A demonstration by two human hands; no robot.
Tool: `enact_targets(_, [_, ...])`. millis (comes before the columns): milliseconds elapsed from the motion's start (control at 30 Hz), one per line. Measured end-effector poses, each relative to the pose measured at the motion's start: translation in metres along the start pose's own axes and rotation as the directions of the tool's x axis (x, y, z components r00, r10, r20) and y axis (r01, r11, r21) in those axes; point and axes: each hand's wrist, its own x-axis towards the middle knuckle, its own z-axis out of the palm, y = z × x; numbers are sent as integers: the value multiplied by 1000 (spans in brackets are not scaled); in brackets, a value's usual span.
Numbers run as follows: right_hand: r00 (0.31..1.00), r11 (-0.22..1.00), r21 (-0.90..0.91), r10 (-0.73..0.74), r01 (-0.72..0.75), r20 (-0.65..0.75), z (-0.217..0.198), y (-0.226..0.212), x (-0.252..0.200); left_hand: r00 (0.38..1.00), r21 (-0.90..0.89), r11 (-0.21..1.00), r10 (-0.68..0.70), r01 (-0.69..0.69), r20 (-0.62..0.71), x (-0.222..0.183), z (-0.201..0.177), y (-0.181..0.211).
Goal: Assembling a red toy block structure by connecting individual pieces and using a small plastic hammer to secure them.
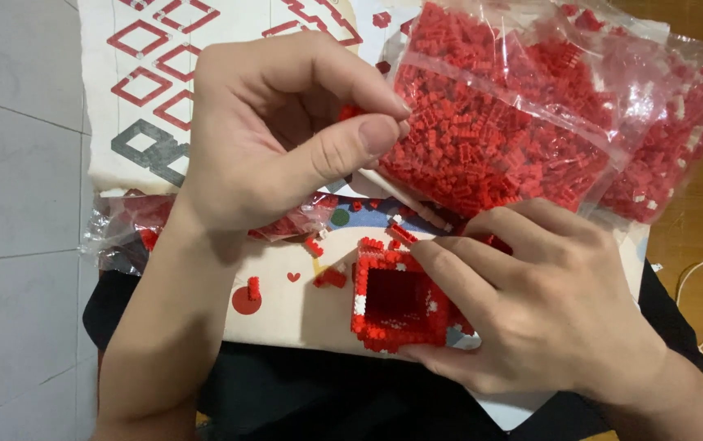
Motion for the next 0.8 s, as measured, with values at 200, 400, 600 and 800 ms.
enact_targets(200, [999,997,66,-36,37,-10,2,1,0,1000,46,999,19,-19,7,1,0,-1])
enact_targets(400, [995,999,-40,-30,27,-97,3,-6,-2,1000,29,1000,-9,9,-2,0,-1,0])
enact_targets(600, [999,998,-32,-50,49,-8,4,-4,1,1000,15,1000,4,-4,-6,0,0,-1])
enact_targets(800, [989,952,297,-107,72,104,3,12,7,1000,31,999,29,-29,5,1,-1,-1])
